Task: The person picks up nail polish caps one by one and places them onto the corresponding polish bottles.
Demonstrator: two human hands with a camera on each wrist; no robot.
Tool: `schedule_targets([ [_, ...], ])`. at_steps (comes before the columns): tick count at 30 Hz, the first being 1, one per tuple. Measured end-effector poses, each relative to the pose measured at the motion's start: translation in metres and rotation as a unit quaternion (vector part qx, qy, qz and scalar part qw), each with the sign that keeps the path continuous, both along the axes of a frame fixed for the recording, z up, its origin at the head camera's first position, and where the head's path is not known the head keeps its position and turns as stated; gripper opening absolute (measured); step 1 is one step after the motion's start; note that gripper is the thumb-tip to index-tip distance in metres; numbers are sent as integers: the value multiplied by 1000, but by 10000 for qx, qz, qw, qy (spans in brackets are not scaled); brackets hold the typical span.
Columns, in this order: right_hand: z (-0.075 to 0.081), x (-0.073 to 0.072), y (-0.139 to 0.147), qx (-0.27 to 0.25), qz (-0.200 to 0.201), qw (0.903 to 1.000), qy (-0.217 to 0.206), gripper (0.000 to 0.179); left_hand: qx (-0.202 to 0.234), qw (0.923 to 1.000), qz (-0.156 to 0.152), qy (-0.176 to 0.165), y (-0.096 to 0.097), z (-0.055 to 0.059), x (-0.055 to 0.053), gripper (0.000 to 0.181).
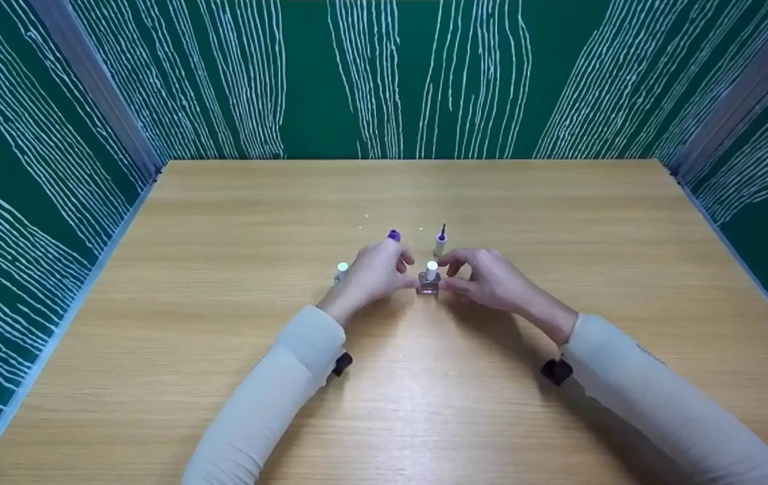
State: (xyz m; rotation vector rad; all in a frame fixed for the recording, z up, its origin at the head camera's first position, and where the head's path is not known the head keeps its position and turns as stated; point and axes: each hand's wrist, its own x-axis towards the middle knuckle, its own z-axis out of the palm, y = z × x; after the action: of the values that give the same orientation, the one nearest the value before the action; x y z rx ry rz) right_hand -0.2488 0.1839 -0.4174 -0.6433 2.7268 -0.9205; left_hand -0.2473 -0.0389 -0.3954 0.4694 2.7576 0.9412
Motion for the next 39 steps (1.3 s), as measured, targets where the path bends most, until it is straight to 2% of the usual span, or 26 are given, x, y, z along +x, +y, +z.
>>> schedule_targets([
  [4, 5, 1, 8, -9, 70, 9999, 75, 34, 21, 9987, 464, 217, -10, 15, 0, 32],
  [9, 9, 1, 18, -42, 67, 9999, 92, 32, 39, 9920, 1227, 303, -16, 23, -5, 56],
  [12, 10, -1, 23, -50, -18, 10000, -31, 32, 87, 9891, 1458, 192, -14, 22, -10, 67],
  [15, 10, -1, 27, -47, -69, 9999, -130, 32, 104, 9879, 1545, 1, -10, 20, -16, 69],
  [20, 10, 0, 33, -30, -62, 9999, -131, 31, -102, 9851, 1703, -195, -3, 13, -26, 71],
  [28, 8, 4, 42, 38, 34, 9999, -154, 29, -22, 9828, 1821, -319, 8, -8, -37, 76],
  [34, 5, 4, 45, -6, 114, 9998, -151, 28, 103, 9787, 2042, -167, 15, -18, -38, 59],
  [39, 4, 4, 44, 45, 88, 9997, -205, 27, 270, 9750, 2204, -85, 13, -24, -38, 45],
])
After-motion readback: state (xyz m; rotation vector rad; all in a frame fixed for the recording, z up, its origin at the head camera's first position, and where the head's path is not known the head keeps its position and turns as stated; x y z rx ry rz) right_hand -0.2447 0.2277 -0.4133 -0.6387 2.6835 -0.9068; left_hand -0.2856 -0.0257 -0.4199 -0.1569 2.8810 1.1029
